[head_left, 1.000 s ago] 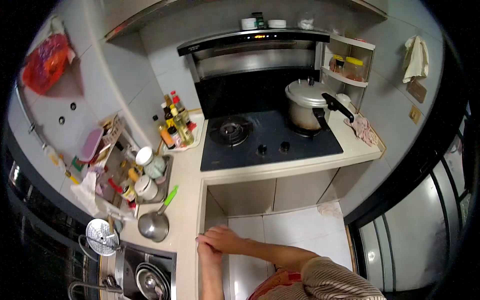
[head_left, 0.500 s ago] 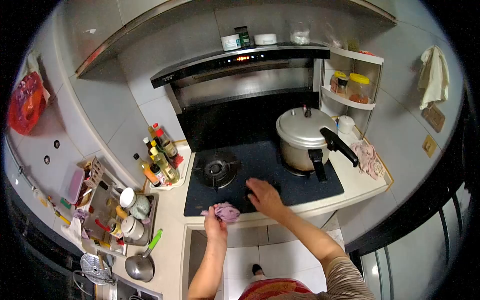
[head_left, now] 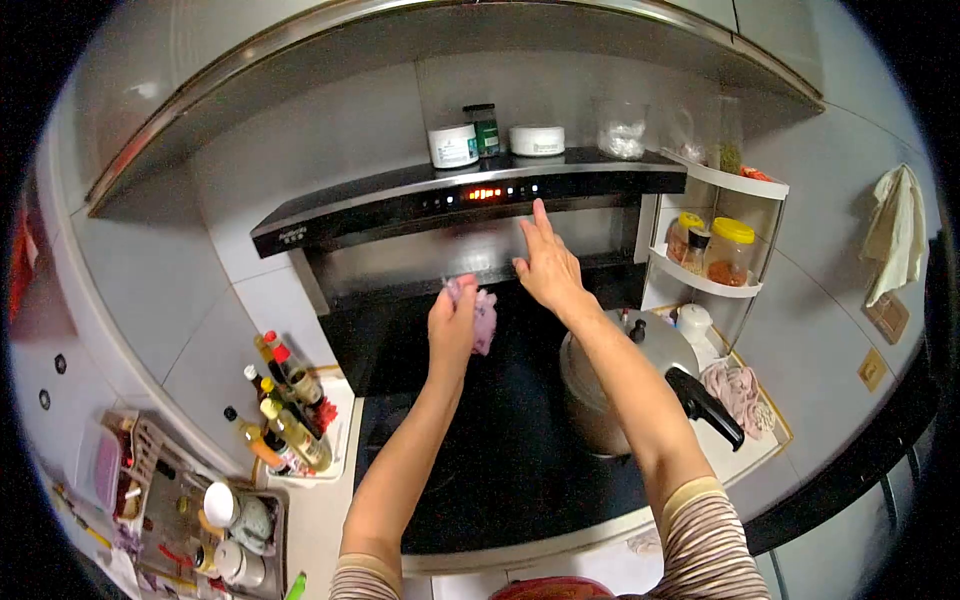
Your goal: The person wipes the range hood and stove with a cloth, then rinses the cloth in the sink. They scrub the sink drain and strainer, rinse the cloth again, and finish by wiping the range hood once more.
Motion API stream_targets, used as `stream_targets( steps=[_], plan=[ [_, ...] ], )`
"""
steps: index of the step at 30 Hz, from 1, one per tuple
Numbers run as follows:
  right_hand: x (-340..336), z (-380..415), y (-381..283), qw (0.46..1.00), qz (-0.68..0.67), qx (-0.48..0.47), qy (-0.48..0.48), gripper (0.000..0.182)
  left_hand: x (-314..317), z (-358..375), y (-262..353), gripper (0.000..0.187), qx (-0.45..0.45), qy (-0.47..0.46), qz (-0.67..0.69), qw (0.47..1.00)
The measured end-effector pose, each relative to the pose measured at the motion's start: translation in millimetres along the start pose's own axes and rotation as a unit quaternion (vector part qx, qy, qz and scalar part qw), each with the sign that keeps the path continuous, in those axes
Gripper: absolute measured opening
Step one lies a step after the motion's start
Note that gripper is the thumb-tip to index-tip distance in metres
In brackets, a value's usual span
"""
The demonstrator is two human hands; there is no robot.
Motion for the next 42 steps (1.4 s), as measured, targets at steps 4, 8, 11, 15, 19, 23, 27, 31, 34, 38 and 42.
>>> stream_targets(
  steps=[4, 8, 11, 15, 19, 23, 27, 31, 34, 38, 42],
  plan=[
    [17.0, -32.2, 19.9, 0.998, 0.033, 0.032, -0.052, 0.055, 23.6, -47.1, -24.2, 0.031, 0.009, -0.026, -0.002, 1.0],
    [29.7, -44.5, 29.6, 0.994, 0.049, 0.056, -0.085, 0.053, 19.8, -43.5, -28.6, 0.028, -0.003, 0.008, -0.026, 1.0],
    [24.6, -34.8, 24.6, 0.997, -0.002, 0.058, -0.06, 0.043, 9.3, -43.7, -31.5, 0.029, -0.013, 0.035, -0.05, 0.998],
    [40.0, -5.9, -25.1, 0.914, -0.345, 0.053, -0.205, 0.04, 1.0, -39.0, -32.4, 0.03, -0.022, 0.076, 0.05, 0.996],
    [23.4, 27.4, -45.9, 0.888, -0.449, -0.082, -0.054, 0.032, 2.0, -16.3, -11.9, 0.026, -0.059, 0.108, 0.187, 0.975],
    [28.6, 27.9, -12.2, 0.897, -0.436, -0.043, -0.054, 0.019, 23.7, -9.7, -15.9, 0.033, -0.094, 0.059, 0.167, 0.98],
    [-20.1, 14.5, 46.5, 0.929, -0.363, 0.058, 0.03, 0.019, 56.7, -3.6, -20.9, 0.039, -0.134, 0.024, 0.08, 0.987],
    [-73.5, -8.2, 148.1, 0.915, -0.235, 0.104, 0.311, 0.02, 44.6, 7.8, -33.1, 0.04, -0.164, -0.003, 0.044, 0.985],
    [-91.9, -23.9, 183.6, 0.897, -0.079, 0.144, 0.411, 0.021, 1.7, 23.6, -28.4, 0.042, -0.169, 0.02, 0.018, 0.985],
    [-52.5, -47.5, 164.1, 0.886, -0.036, 0.162, 0.432, 0.016, -73.8, 37.4, -28.1, 0.035, -0.172, 0.087, -0.004, 0.981],
    [15.1, -61.1, 33.9, 0.882, -0.187, 0.062, 0.427, 0.019, -133.9, 48.3, -44.3, 0.029, -0.175, 0.146, -0.003, 0.974]
  ],
)
Point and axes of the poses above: each hand's wrist, its own z-axis away from the middle knuckle, its own x-axis out of the palm, y = z × x, the point moved 8 cm from there along -z, towards the middle knuckle, and after that the axes turned 3 degrees about -y, right-handed, at the moved point
